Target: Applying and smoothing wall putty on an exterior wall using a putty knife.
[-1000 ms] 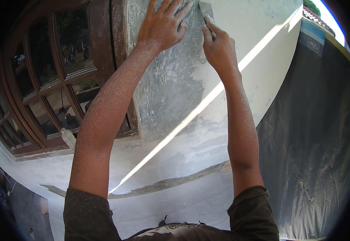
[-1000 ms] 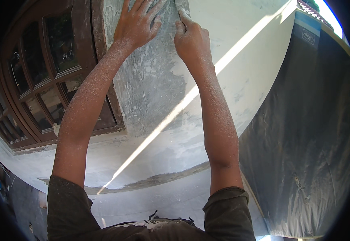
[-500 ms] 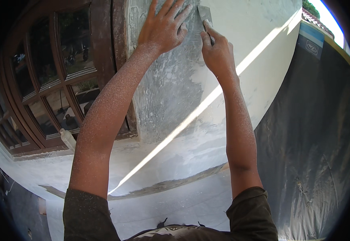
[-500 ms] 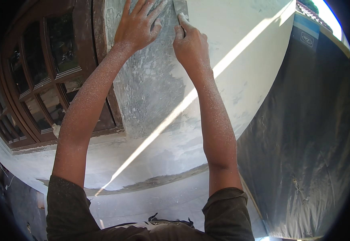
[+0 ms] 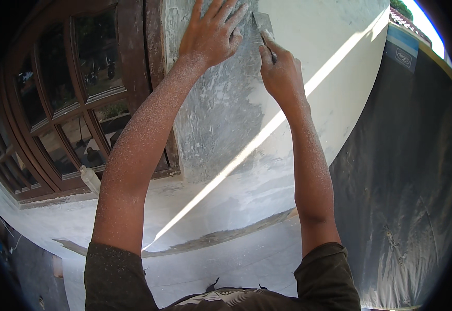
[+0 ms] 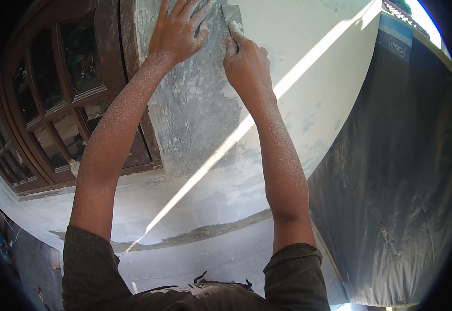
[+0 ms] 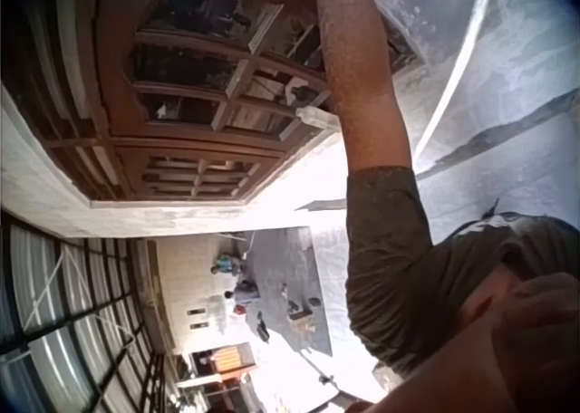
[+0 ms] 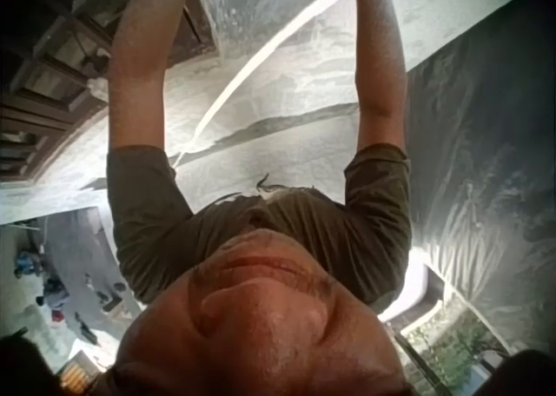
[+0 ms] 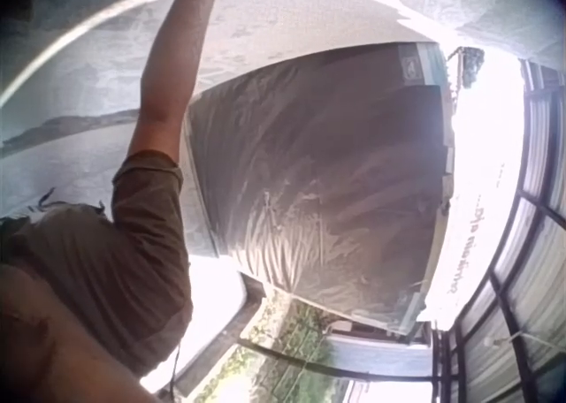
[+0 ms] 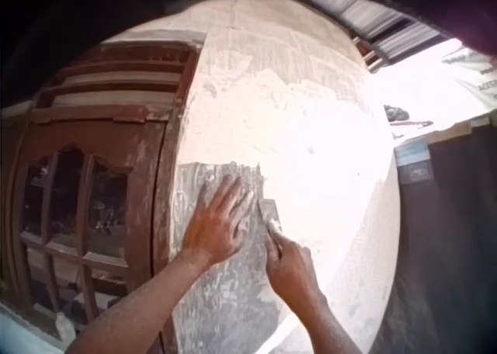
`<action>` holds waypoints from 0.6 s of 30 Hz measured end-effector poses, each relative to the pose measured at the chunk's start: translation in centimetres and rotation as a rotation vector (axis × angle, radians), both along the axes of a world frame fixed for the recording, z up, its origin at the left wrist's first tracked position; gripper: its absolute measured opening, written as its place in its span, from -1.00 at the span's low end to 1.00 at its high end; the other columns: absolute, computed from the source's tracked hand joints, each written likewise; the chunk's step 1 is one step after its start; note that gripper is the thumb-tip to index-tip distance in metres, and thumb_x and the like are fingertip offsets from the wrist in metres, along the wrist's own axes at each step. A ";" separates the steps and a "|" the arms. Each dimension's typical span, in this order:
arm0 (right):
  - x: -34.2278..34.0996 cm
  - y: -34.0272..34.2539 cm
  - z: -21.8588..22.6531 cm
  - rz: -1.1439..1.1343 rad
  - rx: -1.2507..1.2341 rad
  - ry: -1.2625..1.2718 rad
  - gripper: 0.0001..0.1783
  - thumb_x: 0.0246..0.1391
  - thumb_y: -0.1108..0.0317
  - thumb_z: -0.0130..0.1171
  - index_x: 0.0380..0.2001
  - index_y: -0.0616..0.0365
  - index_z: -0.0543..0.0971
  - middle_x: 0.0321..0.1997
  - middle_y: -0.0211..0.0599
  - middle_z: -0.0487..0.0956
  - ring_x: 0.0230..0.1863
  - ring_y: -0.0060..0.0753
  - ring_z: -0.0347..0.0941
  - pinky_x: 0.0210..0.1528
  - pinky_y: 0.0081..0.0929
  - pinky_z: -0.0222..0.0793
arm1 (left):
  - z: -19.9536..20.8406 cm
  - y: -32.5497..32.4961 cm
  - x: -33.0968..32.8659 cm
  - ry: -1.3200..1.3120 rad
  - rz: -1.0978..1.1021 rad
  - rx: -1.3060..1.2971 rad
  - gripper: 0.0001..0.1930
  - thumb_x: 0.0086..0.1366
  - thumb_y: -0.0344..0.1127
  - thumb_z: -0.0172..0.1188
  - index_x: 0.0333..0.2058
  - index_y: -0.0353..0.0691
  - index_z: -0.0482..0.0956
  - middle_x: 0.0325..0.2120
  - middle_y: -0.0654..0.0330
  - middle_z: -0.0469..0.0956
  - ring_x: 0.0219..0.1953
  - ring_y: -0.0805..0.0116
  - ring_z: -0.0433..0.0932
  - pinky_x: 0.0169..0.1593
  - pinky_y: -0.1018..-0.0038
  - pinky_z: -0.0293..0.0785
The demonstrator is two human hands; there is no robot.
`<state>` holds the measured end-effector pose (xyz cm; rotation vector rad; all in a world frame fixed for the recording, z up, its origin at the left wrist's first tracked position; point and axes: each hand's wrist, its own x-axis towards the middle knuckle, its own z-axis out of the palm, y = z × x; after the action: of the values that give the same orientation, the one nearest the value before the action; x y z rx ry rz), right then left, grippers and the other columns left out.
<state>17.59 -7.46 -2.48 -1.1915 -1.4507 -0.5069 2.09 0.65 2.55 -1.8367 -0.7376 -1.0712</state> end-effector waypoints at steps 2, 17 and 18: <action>-0.2 0.6 -1.2 -0.010 0.005 -0.032 -0.57 0.33 0.30 0.06 0.21 0.14 0.56 -0.14 0.22 0.67 -0.08 0.27 0.64 0.09 0.04 0.51 | 0.2 0.1 -0.2 -0.015 -0.018 -0.005 -0.29 0.27 -0.12 0.19 0.39 -0.05 0.29 0.49 0.13 0.05 0.55 0.20 -0.11 0.54 -0.04 -0.20; 0.5 0.2 3.3 0.028 -0.004 0.034 -0.56 0.34 0.33 0.04 0.24 0.12 0.54 -0.14 0.25 0.67 -0.08 0.25 0.64 0.10 0.03 0.51 | 0.8 -0.7 0.8 -0.011 0.061 -0.054 -0.26 0.30 -0.10 0.18 0.42 -0.10 0.22 0.51 0.10 0.00 0.56 0.16 -0.15 0.56 0.01 -0.27; 0.1 -0.1 2.1 0.022 -0.044 0.033 -0.57 0.34 0.33 0.04 0.23 0.13 0.54 -0.14 0.25 0.67 -0.09 0.25 0.64 0.08 0.03 0.52 | 1.0 -0.8 0.5 -0.008 0.071 -0.055 -0.26 0.30 -0.10 0.18 0.42 -0.10 0.22 0.51 0.10 0.00 0.56 0.16 -0.15 0.56 0.01 -0.27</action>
<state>17.67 -7.61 -0.33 -1.2116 -1.4520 -0.4401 2.55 -0.15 3.51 -1.8392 -0.8389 -1.0223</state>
